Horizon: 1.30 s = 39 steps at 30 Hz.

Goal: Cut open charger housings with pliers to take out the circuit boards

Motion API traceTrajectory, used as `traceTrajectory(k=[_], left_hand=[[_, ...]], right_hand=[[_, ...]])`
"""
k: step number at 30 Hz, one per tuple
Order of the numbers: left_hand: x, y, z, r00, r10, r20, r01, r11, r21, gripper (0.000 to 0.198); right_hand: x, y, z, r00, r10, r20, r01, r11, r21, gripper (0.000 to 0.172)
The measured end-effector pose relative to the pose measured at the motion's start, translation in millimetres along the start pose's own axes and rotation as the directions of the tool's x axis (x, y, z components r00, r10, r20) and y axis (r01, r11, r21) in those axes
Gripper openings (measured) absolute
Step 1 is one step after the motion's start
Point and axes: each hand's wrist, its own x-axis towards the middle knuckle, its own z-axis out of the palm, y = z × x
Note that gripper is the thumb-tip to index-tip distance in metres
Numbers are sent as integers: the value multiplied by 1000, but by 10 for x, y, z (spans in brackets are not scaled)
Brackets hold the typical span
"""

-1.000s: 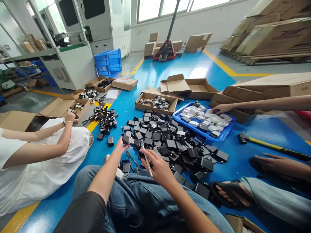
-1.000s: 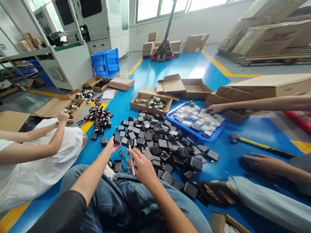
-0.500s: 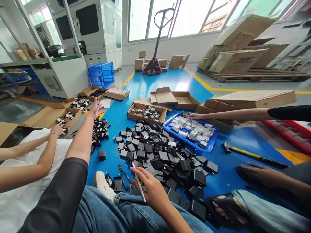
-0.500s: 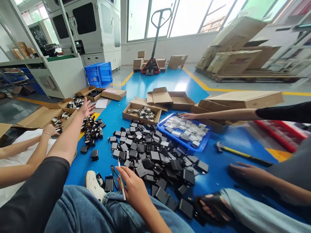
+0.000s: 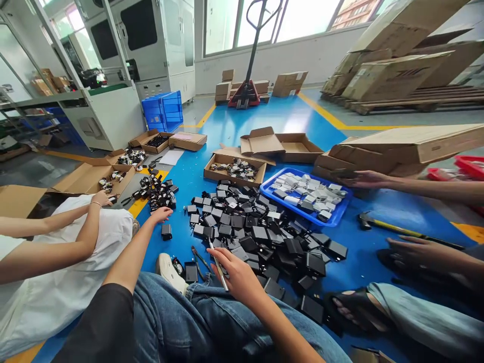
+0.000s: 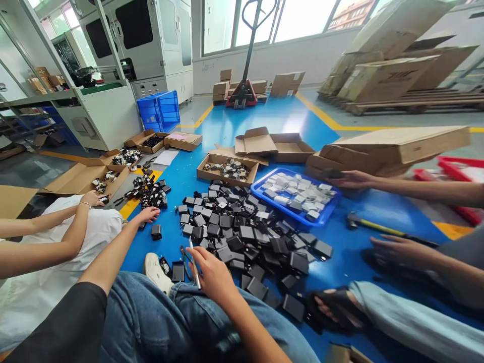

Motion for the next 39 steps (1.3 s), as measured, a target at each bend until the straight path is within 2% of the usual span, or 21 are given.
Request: traceTrajectory(k=[3, 5, 8, 10, 13, 19, 22, 26, 29, 31, 35, 37, 39], left_hand=[[-60, -123, 292, 996, 6, 91, -20, 989, 148, 31], [-91, -266, 506, 990, -4, 142, -29, 973, 230, 29], [-96, -467, 770, 980, -6, 197, -64, 936, 347, 28], [-68, -529, 898, 978, 21, 207, -108, 902, 418, 28], [16, -480, 1065, 975, 120, 185, -200, 838, 508, 34], [314, -170, 1472, 914, 344, 216, -397, 648, 650, 40], [453, -106, 1652, 902, 365, 231, -412, 568, 712, 39], [512, -162, 1809, 908, 363, 207, -376, 494, 784, 39], [456, -236, 1790, 925, 334, 181, -330, 471, 818, 39], [383, -259, 1659, 938, 305, 162, -298, 476, 827, 38], [111, -154, 1127, 936, 319, 147, -305, 530, 791, 40], [-140, -30, 815, 913, 380, 151, -358, 565, 744, 49], [-490, 99, 554, 876, 461, 144, -422, 585, 693, 58]], right_hand=[[1, 13, -17, 999, 40, 30, -40, 999, -9, 33], [-3, 65, -81, 993, 120, 15, -119, 993, -27, 29], [-15, 214, -210, 966, 239, -99, -242, 970, -19, 25], [-22, 315, -279, 946, 274, -171, -276, 961, 11, 25], [-21, 389, -317, 935, 287, -209, -285, 958, 40, 25], [8, 333, -283, 948, 297, -111, -290, 954, 69, 20], [17, 321, -296, 942, 324, -84, -317, 945, 82, 19], [55, 369, -292, 935, 351, -58, -347, 935, 76, 19], [105, 438, -236, 933, 361, 3, -361, 933, 15, 19], [140, 484, -166, 927, 369, 64, -367, 929, -51, 20], [196, 526, 46, 900, 374, 224, -348, 926, -150, 22], [212, 511, 170, 887, 362, 288, -328, 931, -159, 21], [211, 480, 288, 881, 342, 327, -307, 939, -155, 19]])
